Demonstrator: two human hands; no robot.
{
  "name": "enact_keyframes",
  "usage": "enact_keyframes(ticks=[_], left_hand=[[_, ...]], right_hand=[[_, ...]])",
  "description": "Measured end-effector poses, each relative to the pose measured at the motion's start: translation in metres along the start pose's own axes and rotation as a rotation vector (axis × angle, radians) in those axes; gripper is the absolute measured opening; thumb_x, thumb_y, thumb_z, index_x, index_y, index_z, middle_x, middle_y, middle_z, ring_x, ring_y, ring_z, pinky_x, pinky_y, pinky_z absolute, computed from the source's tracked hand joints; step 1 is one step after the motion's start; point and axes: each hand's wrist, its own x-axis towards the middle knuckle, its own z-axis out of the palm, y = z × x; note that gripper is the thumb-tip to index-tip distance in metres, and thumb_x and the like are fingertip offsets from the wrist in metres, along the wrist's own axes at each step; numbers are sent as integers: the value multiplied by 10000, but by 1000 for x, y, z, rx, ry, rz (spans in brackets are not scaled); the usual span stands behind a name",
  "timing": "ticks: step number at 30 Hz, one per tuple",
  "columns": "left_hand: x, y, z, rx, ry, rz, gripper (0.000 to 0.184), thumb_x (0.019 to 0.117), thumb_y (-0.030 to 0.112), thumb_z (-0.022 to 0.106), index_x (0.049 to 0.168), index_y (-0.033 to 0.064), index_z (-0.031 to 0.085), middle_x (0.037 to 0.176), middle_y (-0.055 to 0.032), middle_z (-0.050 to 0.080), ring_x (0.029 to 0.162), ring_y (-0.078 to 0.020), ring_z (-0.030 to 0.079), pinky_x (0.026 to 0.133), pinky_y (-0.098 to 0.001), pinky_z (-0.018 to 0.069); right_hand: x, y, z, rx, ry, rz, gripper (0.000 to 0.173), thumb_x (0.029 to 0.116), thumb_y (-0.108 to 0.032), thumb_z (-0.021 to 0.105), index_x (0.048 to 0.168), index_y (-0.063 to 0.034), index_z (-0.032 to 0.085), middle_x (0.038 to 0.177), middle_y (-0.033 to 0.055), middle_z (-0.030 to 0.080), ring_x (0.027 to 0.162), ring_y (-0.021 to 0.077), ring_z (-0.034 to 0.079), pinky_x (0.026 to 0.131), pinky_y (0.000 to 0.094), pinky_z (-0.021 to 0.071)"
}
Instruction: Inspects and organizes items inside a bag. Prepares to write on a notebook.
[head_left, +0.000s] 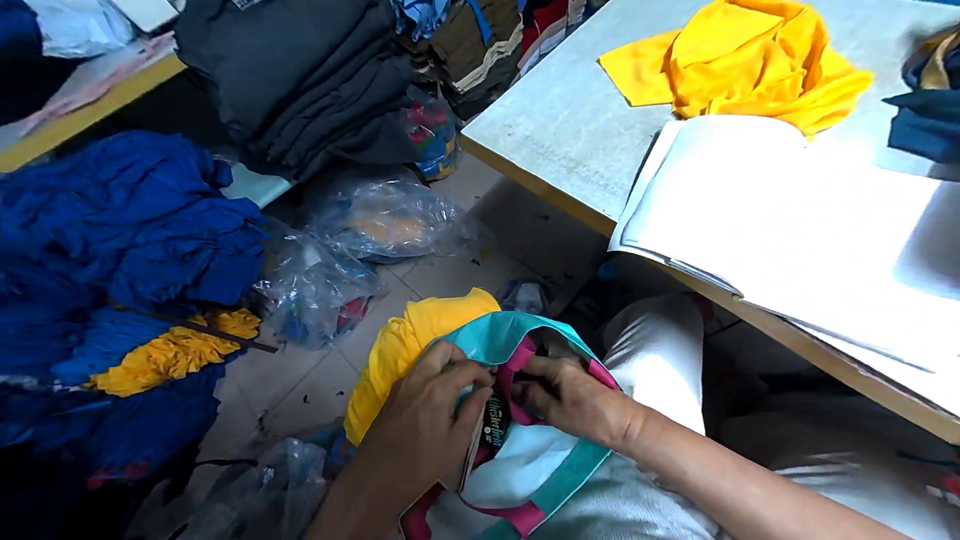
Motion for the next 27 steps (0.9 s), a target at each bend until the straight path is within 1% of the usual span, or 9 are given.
enact_keyframes(ticks=[2, 4, 7, 10, 12, 16, 18, 21, 27], left_hand=[[3, 0, 0, 22, -20, 33, 327, 944, 223, 534, 1125, 272, 802, 920, 7, 591, 756, -76, 602, 611, -236, 524], [5, 3, -2, 48, -71, 43, 443, 891, 88, 517, 1173, 290, 792, 920, -31, 569, 731, -104, 588, 579, -250, 510], [9, 12, -8, 101, -209, -32, 469, 928, 16, 545, 1228, 299, 768, 986, -104, 557, 770, -167, 595, 612, -296, 526], [22, 29, -20, 197, -456, -212, 442, 1007, 45, 519, 1385, 225, 659, 1194, -191, 544, 917, -250, 649, 778, -352, 566], [32, 36, -27, 224, -584, -318, 426, 1044, 91, 490, 1455, 163, 579, 1319, -192, 502, 1015, -255, 643, 884, -357, 551], [38, 37, -30, 227, -640, -353, 366, 1065, 158, 459, 1395, 71, 590, 1336, -185, 498, 1039, -254, 645, 910, -368, 547], [37, 33, -28, 192, -630, -326, 368, 1072, 171, 436, 1385, 65, 600, 1348, -178, 501, 1020, -247, 650, 904, -373, 549], [34, 30, -26, 123, -589, -273, 357, 1059, 140, 451, 1362, 35, 608, 1348, -163, 530, 992, -242, 653, 908, -385, 546], [14, 24, -13, 49, -274, -80, 457, 964, 27, 514, 1412, 25, 600, 1300, -208, 640, 951, -296, 697, 835, -423, 576]], right_hand=[[2, 1, 0, 7, 43, 11, 241, 1051, -192, 558, 1120, -27, 719, 1102, 145, 650, 1034, 191, 608, 930, 351, 493], [4, 1, 0, 7, 81, 16, 248, 1050, -200, 565, 1127, -34, 731, 1096, 142, 668, 1049, 197, 620, 943, 360, 492], [9, 3, 2, -6, 127, 36, 216, 1017, -193, 623, 1079, -22, 740, 1008, 135, 693, 963, 200, 653, 889, 380, 519], [15, 4, 5, -71, 143, 66, 199, 986, -187, 661, 1018, -9, 744, 954, 145, 701, 908, 226, 668, 858, 409, 534], [18, 6, 8, -99, 160, 60, 199, 994, -162, 638, 1016, 3, 747, 948, 165, 704, 911, 253, 675, 866, 433, 537], [18, 12, 8, -36, 145, 46, 199, 1009, -155, 612, 1049, -5, 736, 946, 138, 711, 895, 216, 673, 863, 411, 539], [18, 12, 8, -4, 164, 55, 215, 1008, -224, 642, 1019, -33, 742, 899, 95, 709, 847, 164, 664, 819, 372, 541], [19, 7, 6, -22, 177, 113, 291, 1006, -296, 656, 934, -23, 728, 844, 96, 681, 805, 170, 640, 782, 377, 523], [26, -5, 9, -124, 170, 122, 266, 1017, -225, 632, 964, 5, 755, 931, 169, 721, 929, 279, 688, 876, 472, 528]])
